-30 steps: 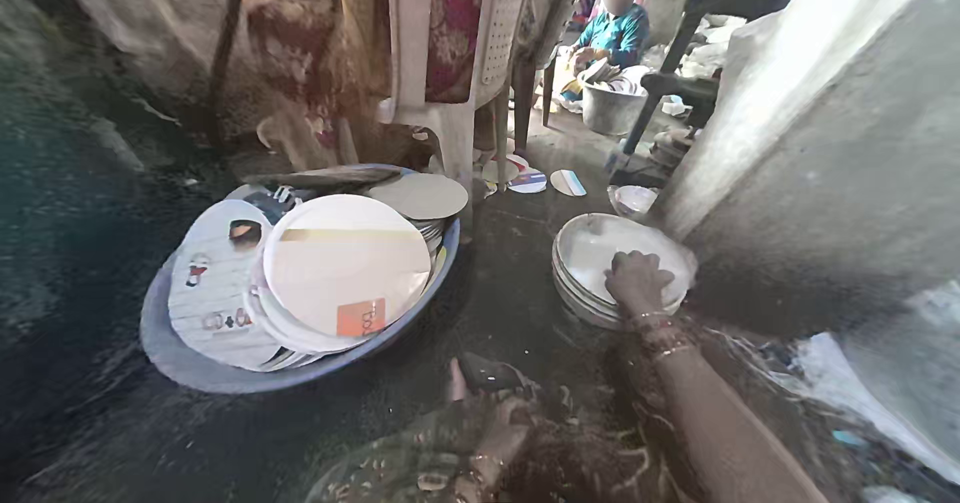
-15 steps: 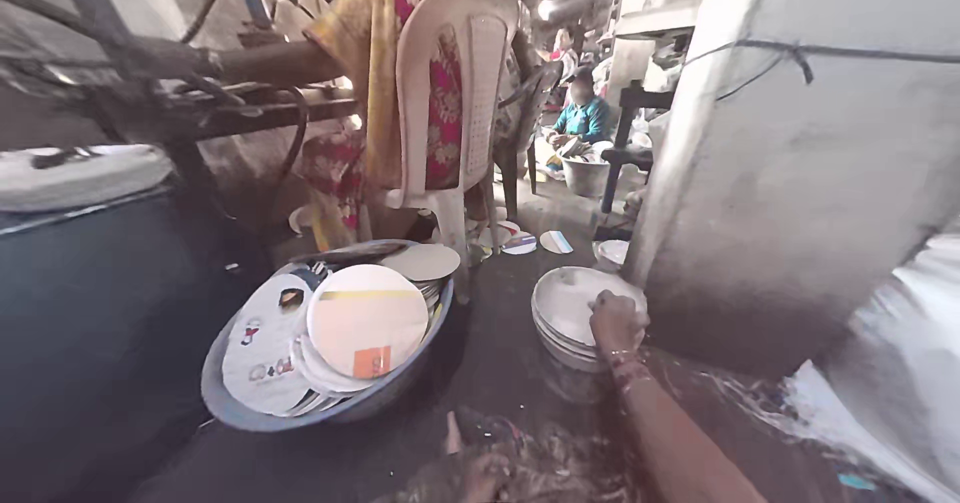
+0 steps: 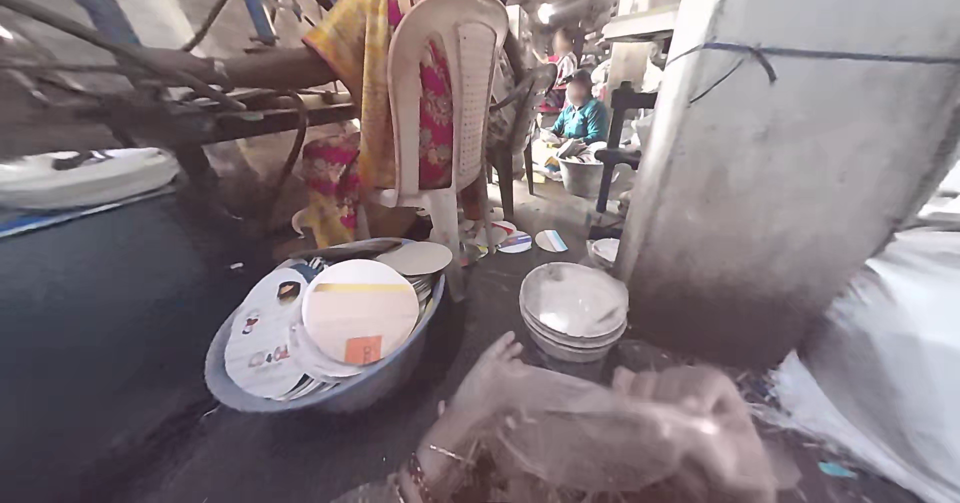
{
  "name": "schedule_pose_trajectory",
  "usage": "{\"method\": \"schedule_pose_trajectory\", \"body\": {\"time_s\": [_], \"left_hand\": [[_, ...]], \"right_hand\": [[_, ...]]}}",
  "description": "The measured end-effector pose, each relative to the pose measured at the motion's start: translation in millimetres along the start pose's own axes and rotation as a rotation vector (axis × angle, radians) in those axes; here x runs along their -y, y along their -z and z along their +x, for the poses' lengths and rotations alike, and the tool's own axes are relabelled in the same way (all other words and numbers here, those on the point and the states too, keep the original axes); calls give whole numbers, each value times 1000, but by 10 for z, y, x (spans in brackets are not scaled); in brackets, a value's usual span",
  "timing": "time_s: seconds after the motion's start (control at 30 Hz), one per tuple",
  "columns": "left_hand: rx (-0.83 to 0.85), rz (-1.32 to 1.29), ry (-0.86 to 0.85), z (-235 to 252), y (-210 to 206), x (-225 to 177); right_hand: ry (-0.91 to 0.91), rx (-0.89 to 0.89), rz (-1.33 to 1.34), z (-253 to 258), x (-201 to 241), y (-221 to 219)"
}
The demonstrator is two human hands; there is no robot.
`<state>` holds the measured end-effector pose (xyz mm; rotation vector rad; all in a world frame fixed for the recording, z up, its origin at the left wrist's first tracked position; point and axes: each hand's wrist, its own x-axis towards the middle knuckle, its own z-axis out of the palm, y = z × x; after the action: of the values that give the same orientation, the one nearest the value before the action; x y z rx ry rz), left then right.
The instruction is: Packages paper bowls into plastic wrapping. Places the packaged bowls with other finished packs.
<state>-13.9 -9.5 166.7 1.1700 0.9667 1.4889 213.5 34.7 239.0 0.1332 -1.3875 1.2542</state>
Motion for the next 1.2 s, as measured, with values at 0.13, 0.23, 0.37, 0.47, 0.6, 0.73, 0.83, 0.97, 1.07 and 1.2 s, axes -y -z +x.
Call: {"method": "schedule_pose_trajectory", "body": {"time_s": [0.13,0.23,0.37,0.47,0.6,0.73,0.83,0.97,1.07,1.2], "left_hand": [[-23,-5,-263,-22,-32,-356],[-330,128,-286,-74,-4,-642],[-442,216,-345,-106,116,-800],[-463,263,-279,-157,37,-746],[-425,366,-235,-157,-86,-579],[-333,915,-621,-81,-210,-568],[-253,1135,-751,-5,-284,-635],[-335,967,-533,32,-269,-727],[-557,744,-323,78,-193,-831],[-524,450,-356,85,-221,-770]], "right_hand": [[10,-345,159,66,-113,294],[-37,-526,161,60,-184,424],[-52,-469,200,55,-235,514],[-62,-342,363,48,-252,499],[-119,-225,494,9,-299,315],[-159,-92,391,-41,-372,207],[-202,-117,321,-66,-407,163],[-50,-274,-249,-81,-450,222],[252,-185,-647,-133,-294,150],[103,140,-533,-272,-131,-220]]}}
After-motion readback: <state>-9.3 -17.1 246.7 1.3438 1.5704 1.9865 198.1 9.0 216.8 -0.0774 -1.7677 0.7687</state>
